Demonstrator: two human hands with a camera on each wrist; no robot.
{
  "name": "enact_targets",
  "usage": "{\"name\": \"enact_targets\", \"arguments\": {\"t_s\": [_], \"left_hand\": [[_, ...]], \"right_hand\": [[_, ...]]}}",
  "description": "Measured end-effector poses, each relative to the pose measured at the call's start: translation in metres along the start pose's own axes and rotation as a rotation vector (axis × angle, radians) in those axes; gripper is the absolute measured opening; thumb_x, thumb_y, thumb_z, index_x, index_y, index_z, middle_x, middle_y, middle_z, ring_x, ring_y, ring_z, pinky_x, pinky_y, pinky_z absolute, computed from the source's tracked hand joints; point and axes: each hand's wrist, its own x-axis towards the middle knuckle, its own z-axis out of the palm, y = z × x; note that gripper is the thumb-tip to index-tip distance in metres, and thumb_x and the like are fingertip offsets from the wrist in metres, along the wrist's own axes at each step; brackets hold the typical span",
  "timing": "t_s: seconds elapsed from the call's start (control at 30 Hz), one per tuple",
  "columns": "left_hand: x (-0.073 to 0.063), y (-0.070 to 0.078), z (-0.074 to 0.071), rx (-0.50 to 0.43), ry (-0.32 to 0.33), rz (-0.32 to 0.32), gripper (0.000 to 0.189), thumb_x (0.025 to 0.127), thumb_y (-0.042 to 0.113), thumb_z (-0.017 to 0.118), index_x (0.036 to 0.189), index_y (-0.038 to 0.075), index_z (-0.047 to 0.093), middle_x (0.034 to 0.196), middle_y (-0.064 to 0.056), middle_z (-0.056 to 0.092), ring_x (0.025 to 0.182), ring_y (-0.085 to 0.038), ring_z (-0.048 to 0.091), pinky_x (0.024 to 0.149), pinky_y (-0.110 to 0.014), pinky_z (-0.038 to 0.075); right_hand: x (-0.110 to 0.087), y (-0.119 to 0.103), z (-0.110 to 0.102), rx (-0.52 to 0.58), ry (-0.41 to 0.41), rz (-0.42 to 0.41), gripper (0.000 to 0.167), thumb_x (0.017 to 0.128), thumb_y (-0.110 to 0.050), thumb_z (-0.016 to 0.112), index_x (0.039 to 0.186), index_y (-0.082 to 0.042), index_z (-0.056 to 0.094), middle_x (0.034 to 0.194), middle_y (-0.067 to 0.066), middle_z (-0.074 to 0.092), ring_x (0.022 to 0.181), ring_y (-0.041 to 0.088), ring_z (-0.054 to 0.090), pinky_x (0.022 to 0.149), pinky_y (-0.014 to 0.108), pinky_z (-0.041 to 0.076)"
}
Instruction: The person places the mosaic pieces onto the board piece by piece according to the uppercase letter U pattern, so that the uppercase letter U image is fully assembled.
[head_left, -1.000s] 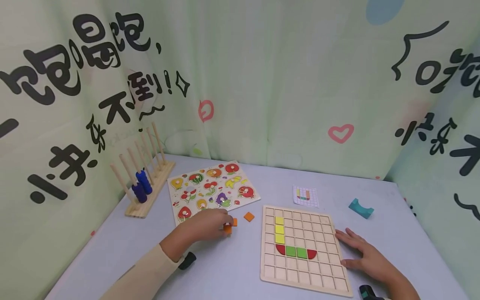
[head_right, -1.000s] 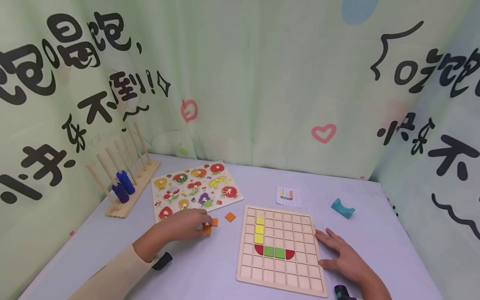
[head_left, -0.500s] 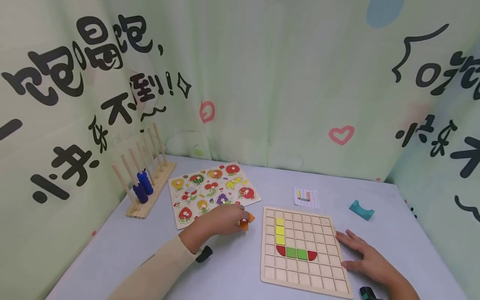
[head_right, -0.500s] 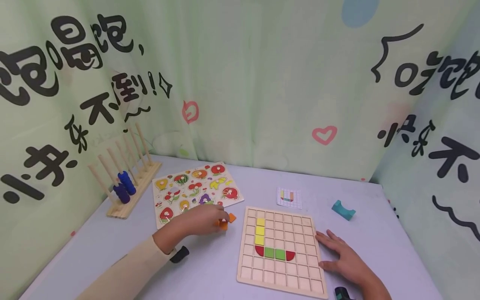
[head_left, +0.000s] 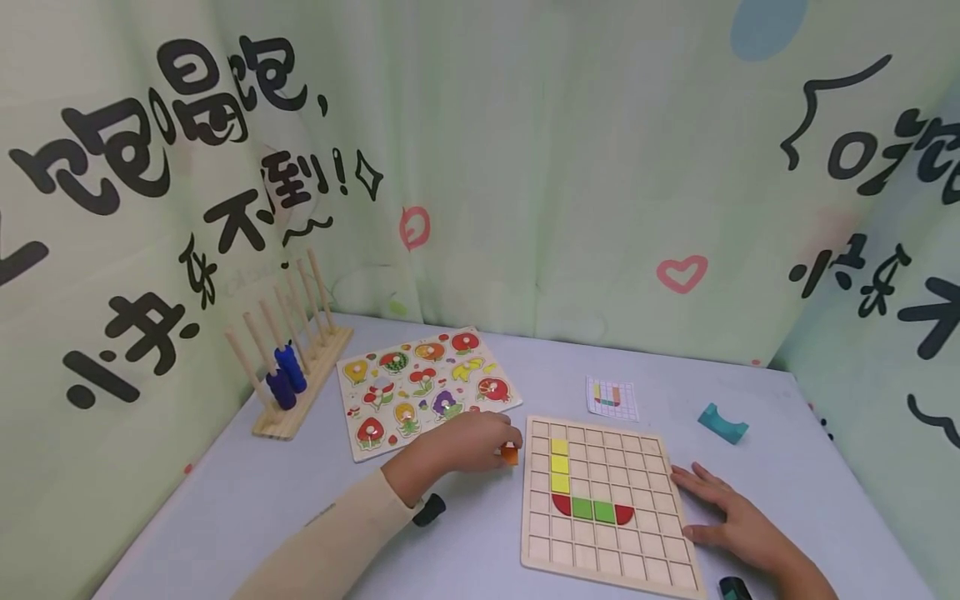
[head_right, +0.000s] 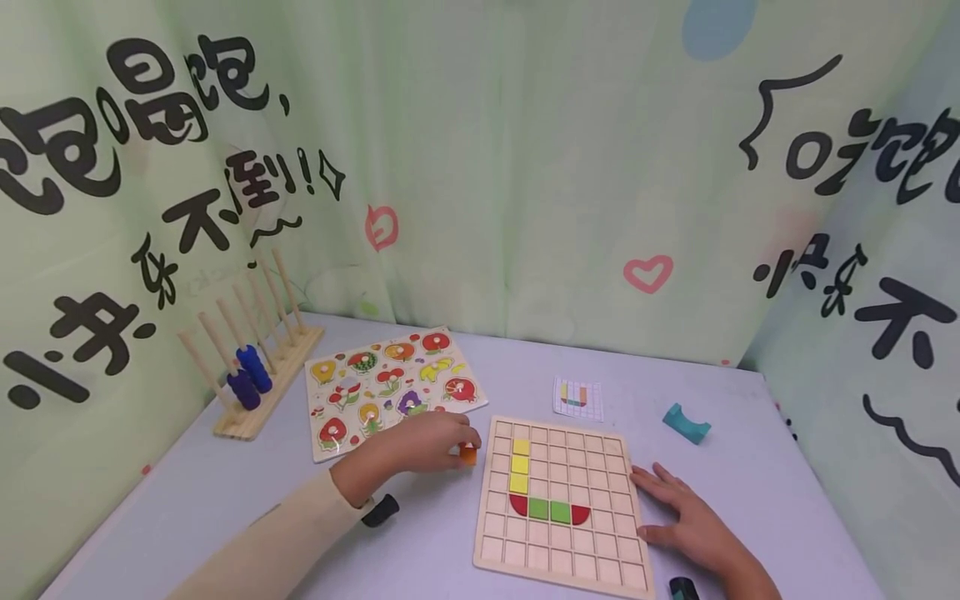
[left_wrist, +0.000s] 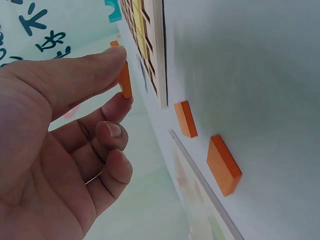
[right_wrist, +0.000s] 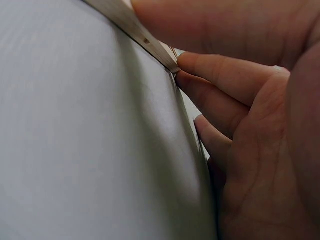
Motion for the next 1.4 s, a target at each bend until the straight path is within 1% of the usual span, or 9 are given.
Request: {"name": "enact_targets", "arguments": {"t_s": [0.13,0.3,0.47,0.6,0.93,1.1,1.23,1.4], "left_hand": [[0.006,0.005,0.001,-0.008,-0.005,0.002,0.03,0.084,0.024,0.078,0.114,0.022,0.072,0.092,0.011,0.059,0.08,-0.004,0.052,0.073,-0.016,0.047],[0.013,0.013,-0.001,0.002,-0.005,0.028,0.03,0.084,0.025,0.078,0.114,0.021,0.071,0.092,0.012,0.059,0.08,-0.004,0.051,0.072,-0.016,0.046],[0.021,0.022,0.0,0.009,-0.017,0.051,0.03,0.085,0.026,0.077,0.115,0.022,0.071,0.096,0.012,0.06,0.083,-0.005,0.052,0.075,-0.017,0.046],[0.026,0.029,0.002,-0.006,-0.035,0.059,0.032,0.086,0.027,0.076,0.117,0.023,0.07,0.099,0.012,0.061,0.085,-0.004,0.052,0.077,-0.017,0.046],[0.04,0.044,0.009,-0.01,-0.051,0.099,0.028,0.088,0.027,0.074,0.116,0.024,0.07,0.095,0.014,0.058,0.085,-0.004,0.05,0.075,-0.016,0.044],[0.045,0.051,0.011,-0.005,-0.063,0.107,0.025,0.089,0.027,0.073,0.114,0.025,0.07,0.09,0.014,0.055,0.084,-0.004,0.05,0.074,-0.017,0.043],[0.049,0.054,0.013,0.021,-0.059,0.125,0.026,0.089,0.029,0.072,0.115,0.025,0.07,0.091,0.015,0.055,0.084,-0.003,0.049,0.074,-0.017,0.042],[0.055,0.057,0.017,0.03,-0.045,0.148,0.027,0.089,0.031,0.072,0.115,0.026,0.07,0.091,0.015,0.056,0.083,-0.002,0.049,0.073,-0.016,0.042]], "right_hand": [[0.0,0.0,0.0,-0.005,-0.004,0.01,0.088,0.074,-0.037,0.079,0.147,-0.006,0.042,0.153,0.031,0.017,0.137,0.055,0.012,0.097,0.076,0.017],[0.0,0.003,-0.001,-0.019,0.008,-0.002,0.087,0.074,-0.039,0.079,0.147,-0.007,0.042,0.153,0.031,0.018,0.136,0.055,0.014,0.096,0.076,0.018],[0.001,0.005,0.0,-0.011,0.014,-0.022,0.086,0.074,-0.039,0.079,0.146,-0.007,0.043,0.153,0.031,0.019,0.136,0.055,0.014,0.096,0.076,0.018],[0.001,0.003,0.0,-0.002,0.01,-0.032,0.086,0.075,-0.038,0.079,0.146,-0.007,0.043,0.153,0.031,0.019,0.136,0.055,0.014,0.095,0.076,0.019],[0.001,0.003,0.002,0.01,0.005,0.006,0.089,0.073,-0.04,0.079,0.147,-0.007,0.042,0.154,0.03,0.017,0.138,0.054,0.011,0.097,0.076,0.015],[0.0,0.002,0.002,0.01,0.011,-0.014,0.088,0.073,-0.039,0.079,0.146,-0.007,0.043,0.153,0.031,0.019,0.137,0.055,0.013,0.096,0.076,0.016],[0.0,0.002,0.001,0.003,0.014,-0.032,0.086,0.074,-0.038,0.079,0.146,-0.006,0.043,0.152,0.031,0.02,0.136,0.055,0.014,0.096,0.076,0.018],[0.001,0.002,0.0,-0.005,0.003,-0.004,0.088,0.074,-0.039,0.079,0.147,-0.006,0.041,0.153,0.031,0.018,0.137,0.055,0.013,0.096,0.076,0.017]]}}
